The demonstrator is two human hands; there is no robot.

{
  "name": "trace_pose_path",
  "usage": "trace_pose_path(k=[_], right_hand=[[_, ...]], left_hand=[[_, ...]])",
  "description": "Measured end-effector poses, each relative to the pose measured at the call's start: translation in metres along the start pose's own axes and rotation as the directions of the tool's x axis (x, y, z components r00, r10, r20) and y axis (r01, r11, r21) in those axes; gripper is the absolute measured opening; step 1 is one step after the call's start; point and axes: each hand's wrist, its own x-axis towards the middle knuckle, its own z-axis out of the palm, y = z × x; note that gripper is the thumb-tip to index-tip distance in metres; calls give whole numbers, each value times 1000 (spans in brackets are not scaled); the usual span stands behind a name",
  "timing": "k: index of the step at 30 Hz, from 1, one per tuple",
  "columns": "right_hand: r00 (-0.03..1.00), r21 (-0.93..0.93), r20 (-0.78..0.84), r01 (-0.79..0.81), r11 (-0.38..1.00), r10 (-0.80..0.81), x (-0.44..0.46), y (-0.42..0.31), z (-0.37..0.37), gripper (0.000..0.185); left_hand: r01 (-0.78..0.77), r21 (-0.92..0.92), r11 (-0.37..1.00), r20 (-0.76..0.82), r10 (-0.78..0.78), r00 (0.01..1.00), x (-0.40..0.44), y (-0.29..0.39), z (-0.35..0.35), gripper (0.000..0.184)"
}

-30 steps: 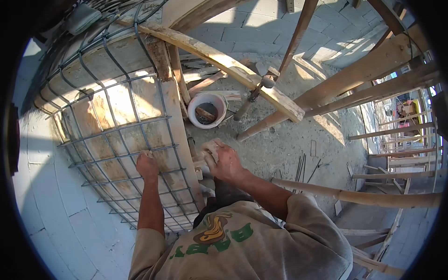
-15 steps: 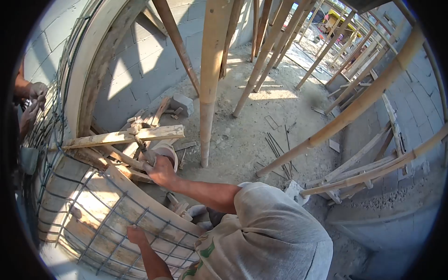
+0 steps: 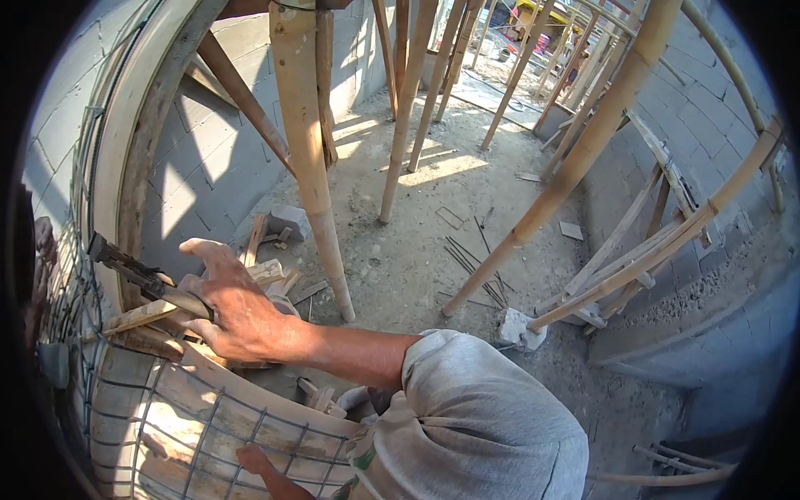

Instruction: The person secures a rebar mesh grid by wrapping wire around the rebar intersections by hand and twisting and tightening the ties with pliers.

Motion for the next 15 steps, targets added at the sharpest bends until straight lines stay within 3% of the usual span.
trace_pose_path(k=[3,5,7,8,9,11,13,15], right_hand=[[959,459,247,-241,855,138,-1,-10,-3,31],[883,565,420,-437,700,212,-6,-17,-3,37],[886,661,436,-436,610,159,-7,-27,1,40],[871,753,471,-481,450,142,-16,-28,12,40],[854,756,497,-513,406,153,-24,-31,19,37],[758,564,591,-633,530,276,-43,-38,32,36],[542,340,775,-792,507,326,-57,-41,36,37],[375,122,857,-814,567,354,-73,-36,43,40]], left_hand=[[35,-21,999,9,-34,999,2,0,-1,22],[51,14,999,43,-52,998,-6,12,-17,24],[44,28,999,52,-45,998,-6,12,-19,25],[40,34,999,55,-42,998,-5,12,-20,25],[25,52,998,60,-28,998,-4,12,-20,26],[-8,89,996,74,1,997,-3,10,-20,29],[-44,144,989,88,32,996,-2,13,-21,28],[-65,173,983,95,49,994,-2,14,-22,28]])
